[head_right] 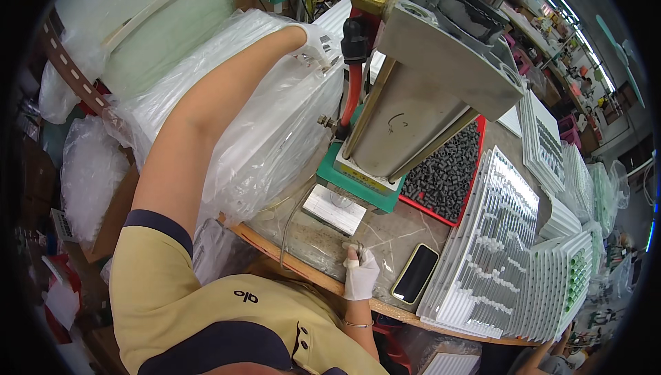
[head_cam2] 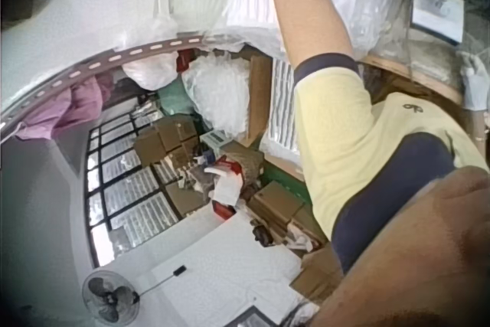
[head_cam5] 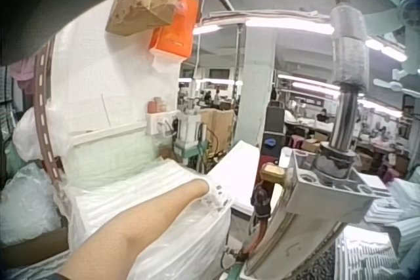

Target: The person is sorting and packaging small metal handles or components in a factory setting, using a manual press tool to secure parts and placing them into partitioned trays.

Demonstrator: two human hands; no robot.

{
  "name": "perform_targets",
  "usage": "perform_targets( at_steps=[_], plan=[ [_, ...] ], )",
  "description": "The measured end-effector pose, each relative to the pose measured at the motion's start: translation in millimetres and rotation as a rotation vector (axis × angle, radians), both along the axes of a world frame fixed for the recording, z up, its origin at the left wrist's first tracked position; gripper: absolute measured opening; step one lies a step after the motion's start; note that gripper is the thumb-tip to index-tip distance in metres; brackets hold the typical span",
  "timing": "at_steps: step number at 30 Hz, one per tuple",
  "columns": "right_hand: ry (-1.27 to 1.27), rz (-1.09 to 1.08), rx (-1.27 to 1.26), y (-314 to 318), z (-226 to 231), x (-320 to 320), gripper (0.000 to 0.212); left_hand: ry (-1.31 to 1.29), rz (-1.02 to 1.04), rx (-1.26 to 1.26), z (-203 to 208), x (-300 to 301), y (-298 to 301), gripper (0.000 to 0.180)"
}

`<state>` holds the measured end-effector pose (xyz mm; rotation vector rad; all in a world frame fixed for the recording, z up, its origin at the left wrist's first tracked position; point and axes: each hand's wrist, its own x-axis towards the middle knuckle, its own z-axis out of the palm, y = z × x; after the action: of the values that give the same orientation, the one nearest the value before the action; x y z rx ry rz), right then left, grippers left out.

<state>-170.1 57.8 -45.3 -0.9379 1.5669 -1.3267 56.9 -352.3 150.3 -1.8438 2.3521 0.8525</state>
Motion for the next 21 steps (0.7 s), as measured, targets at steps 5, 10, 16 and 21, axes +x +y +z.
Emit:
perform_targets(
  at_steps=[5, 10, 16, 21],
  plan=[
    [-0.040, 0.004, 0.028, -0.2, 4.8, 2.0, 0.013, -0.084, 0.109, -0.085, -5.3, 9.4, -13.2, 0.084],
    [-0.052, 0.038, 0.118, 1.1, 8.9, -1.1, 0.015, -0.240, 0.084, -0.327, -14.2, 16.5, -13.2, 0.088],
    [-0.041, 0.007, 0.121, 2.4, 8.1, -3.0, 0.015, -0.169, 0.346, -0.400, 2.1, 2.2, 33.0, 0.060],
    [0.017, 0.002, 0.072, -2.3, 5.9, 2.2, 0.013, -0.172, 0.502, -0.577, -25.3, 30.6, 2.4, 0.049]
  ],
)
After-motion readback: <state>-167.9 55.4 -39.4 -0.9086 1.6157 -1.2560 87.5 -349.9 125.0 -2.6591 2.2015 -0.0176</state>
